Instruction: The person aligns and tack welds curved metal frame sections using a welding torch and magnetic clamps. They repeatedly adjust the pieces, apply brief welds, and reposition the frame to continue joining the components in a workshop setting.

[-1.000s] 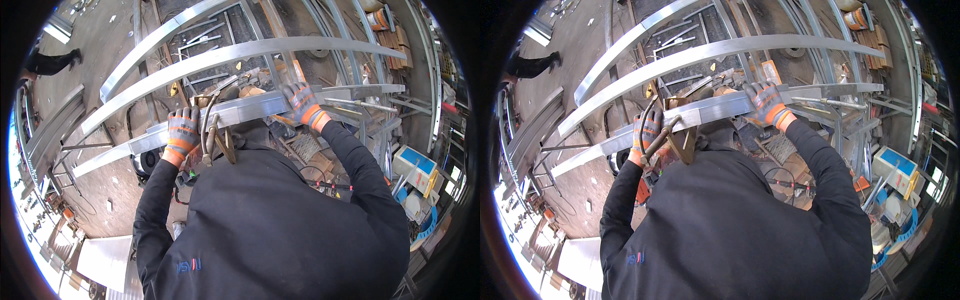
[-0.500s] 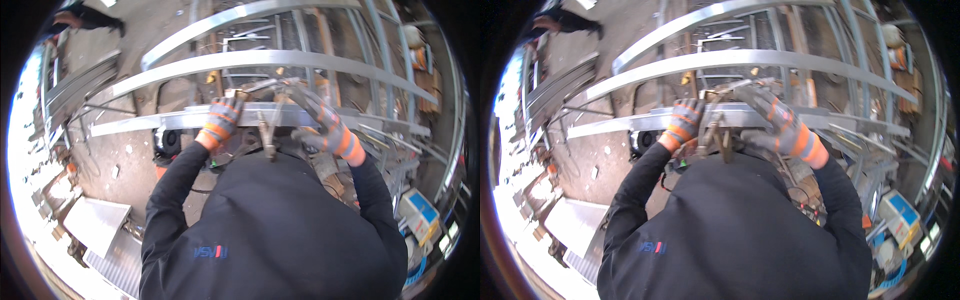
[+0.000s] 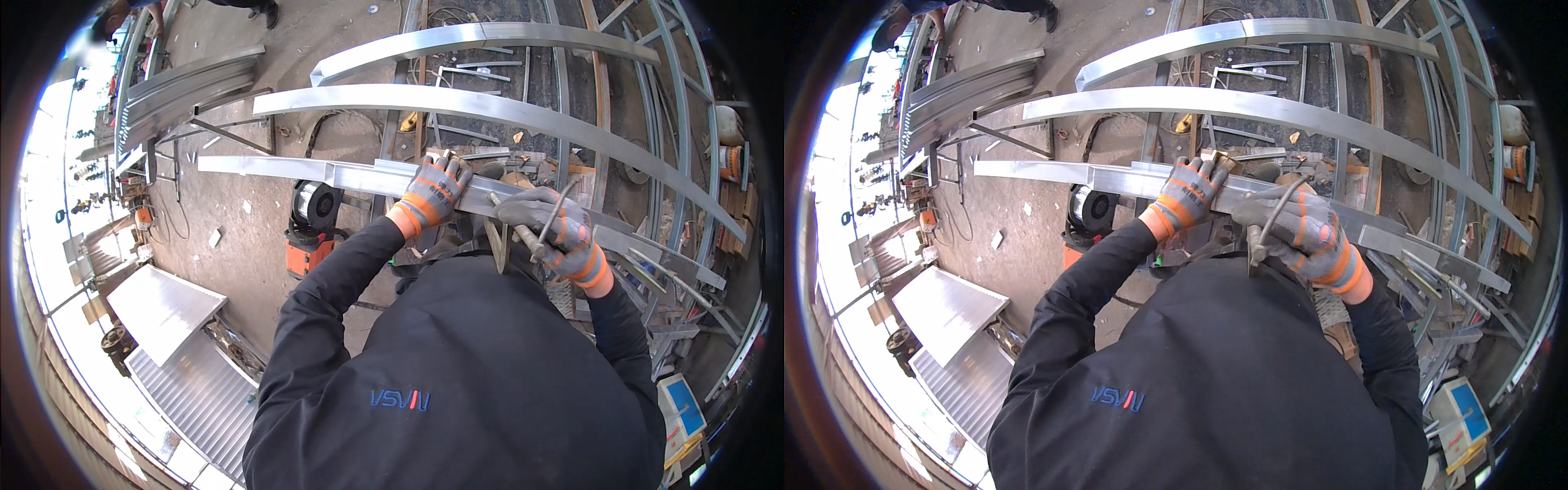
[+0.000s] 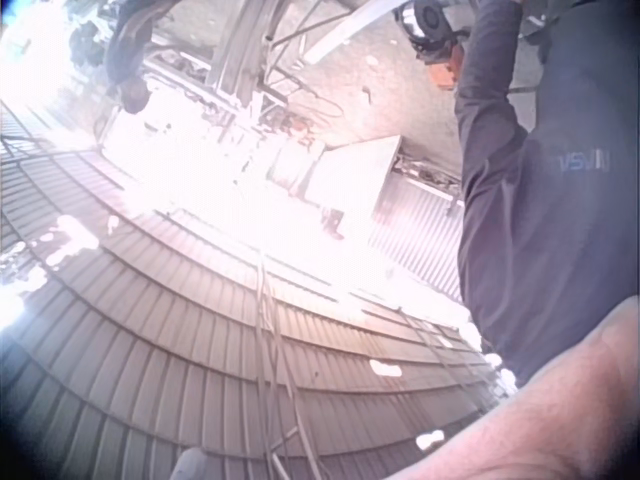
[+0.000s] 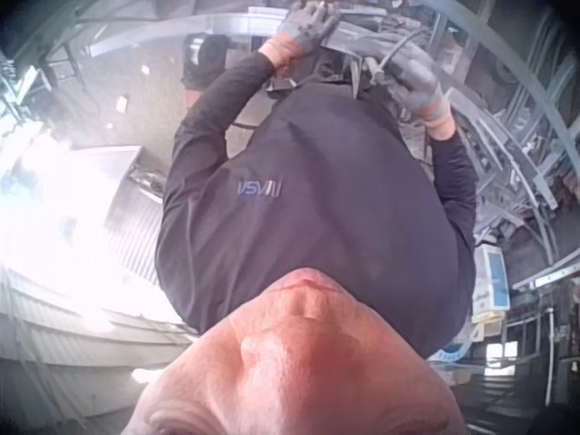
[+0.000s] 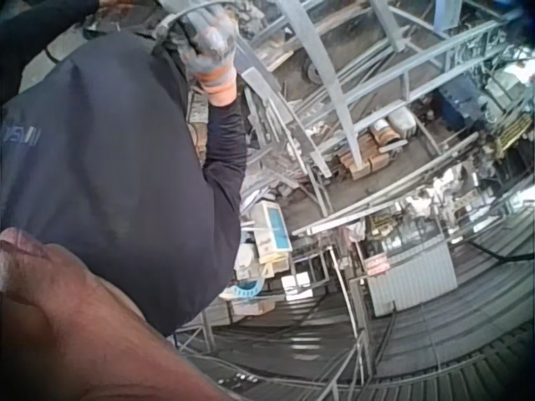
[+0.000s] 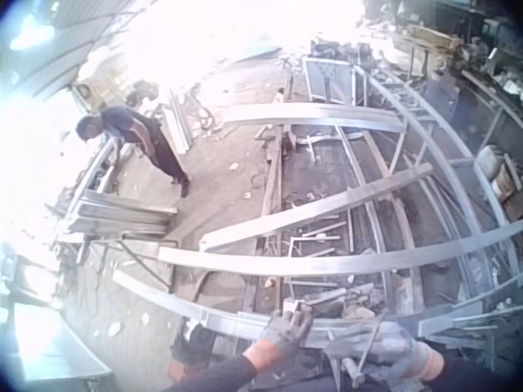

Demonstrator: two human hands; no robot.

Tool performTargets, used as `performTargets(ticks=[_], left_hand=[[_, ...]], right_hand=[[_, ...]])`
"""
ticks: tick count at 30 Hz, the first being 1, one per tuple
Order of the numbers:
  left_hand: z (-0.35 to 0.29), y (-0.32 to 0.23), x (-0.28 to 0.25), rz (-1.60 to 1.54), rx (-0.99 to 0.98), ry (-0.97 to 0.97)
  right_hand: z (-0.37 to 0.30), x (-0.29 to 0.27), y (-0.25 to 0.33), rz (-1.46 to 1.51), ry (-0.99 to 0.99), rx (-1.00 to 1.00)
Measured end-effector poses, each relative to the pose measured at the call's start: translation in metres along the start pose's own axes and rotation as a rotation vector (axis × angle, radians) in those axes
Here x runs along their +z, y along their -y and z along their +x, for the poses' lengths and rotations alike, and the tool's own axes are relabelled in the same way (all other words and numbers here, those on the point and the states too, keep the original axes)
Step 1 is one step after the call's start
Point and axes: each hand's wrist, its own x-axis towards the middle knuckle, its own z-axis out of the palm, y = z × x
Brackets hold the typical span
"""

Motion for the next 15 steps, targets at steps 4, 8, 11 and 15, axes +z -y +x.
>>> performTargets(ticks=[4,8,11,15], left_hand=[[0.004,-0.001,0.001,0.005,-0.021,-0.007],[0.006,0.0,0.006,-0.035,-0.025,0.041],[0.005,0.001,0.011,-0.043,-0.011,0.01],[0.004,0.002,0.017,-0.03,0.018,-0.119]], right_hand=[[-0.01,0.008,-0.001,0.019,-0.095,0.055],[-0.014,0.015,-0.005,-0.102,-0.173,0.005],[-0.007,0.02,-0.005,-0.265,-0.261,-0.037],[0.005,0.025,0.006,-0.228,-0.299,0.054]])
